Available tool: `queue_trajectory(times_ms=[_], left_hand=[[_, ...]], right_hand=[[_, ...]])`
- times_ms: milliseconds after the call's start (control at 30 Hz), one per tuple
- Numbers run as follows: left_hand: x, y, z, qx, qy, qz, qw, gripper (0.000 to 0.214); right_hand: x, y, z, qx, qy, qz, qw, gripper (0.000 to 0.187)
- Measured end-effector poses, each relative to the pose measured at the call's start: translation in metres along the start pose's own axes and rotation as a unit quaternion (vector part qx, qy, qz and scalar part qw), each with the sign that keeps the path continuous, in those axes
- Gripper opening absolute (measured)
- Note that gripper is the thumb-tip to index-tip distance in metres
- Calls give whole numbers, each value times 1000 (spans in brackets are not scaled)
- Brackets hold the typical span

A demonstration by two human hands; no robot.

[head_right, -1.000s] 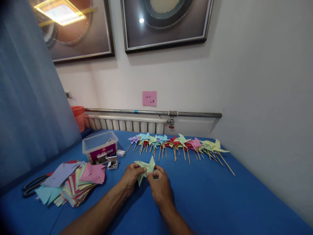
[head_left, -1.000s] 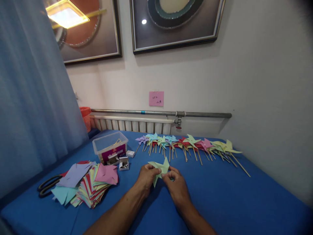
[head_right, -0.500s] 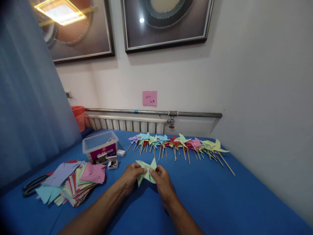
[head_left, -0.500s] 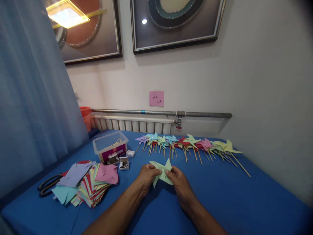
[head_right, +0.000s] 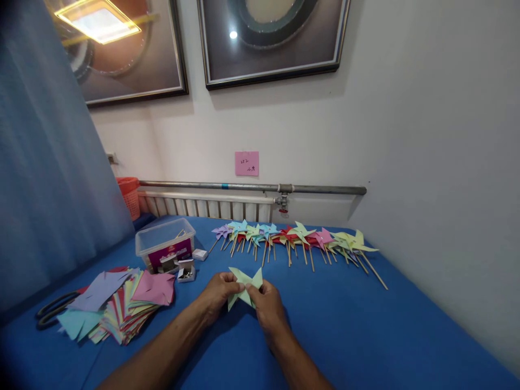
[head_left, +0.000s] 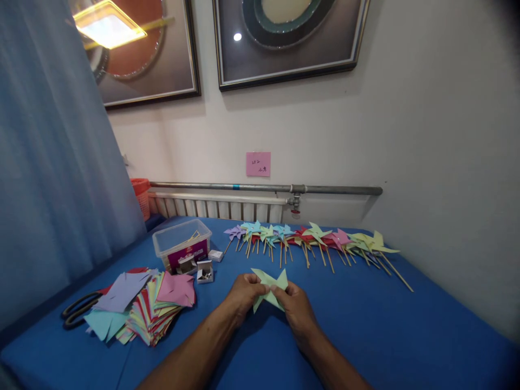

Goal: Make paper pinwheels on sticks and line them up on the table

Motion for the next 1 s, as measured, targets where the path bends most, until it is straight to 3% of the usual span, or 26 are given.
queue_trajectory(times_ms=[433, 767, 1000], left_hand=[[5, 1, 1, 1, -38, 23, 999, 35], [6, 0, 2, 0, -31, 41, 999, 33], [3, 4, 1, -6, -28, 49, 998, 29]], right_hand=[[6, 15, 12, -16, 4, -19, 1000, 49], [7, 13, 8, -15, 6, -22, 1000, 42], [6, 20, 15, -20, 1, -10, 1000, 51]])
Point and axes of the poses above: each hand's wrist, its own z-axis towards the middle knuckle, its own x-axis out of the back of the hand, y = z × x, the point moved 3 cm from there along z, towards the middle knuckle, and after that the axes turned 9 degrees about -x, right-handed, at the moved point
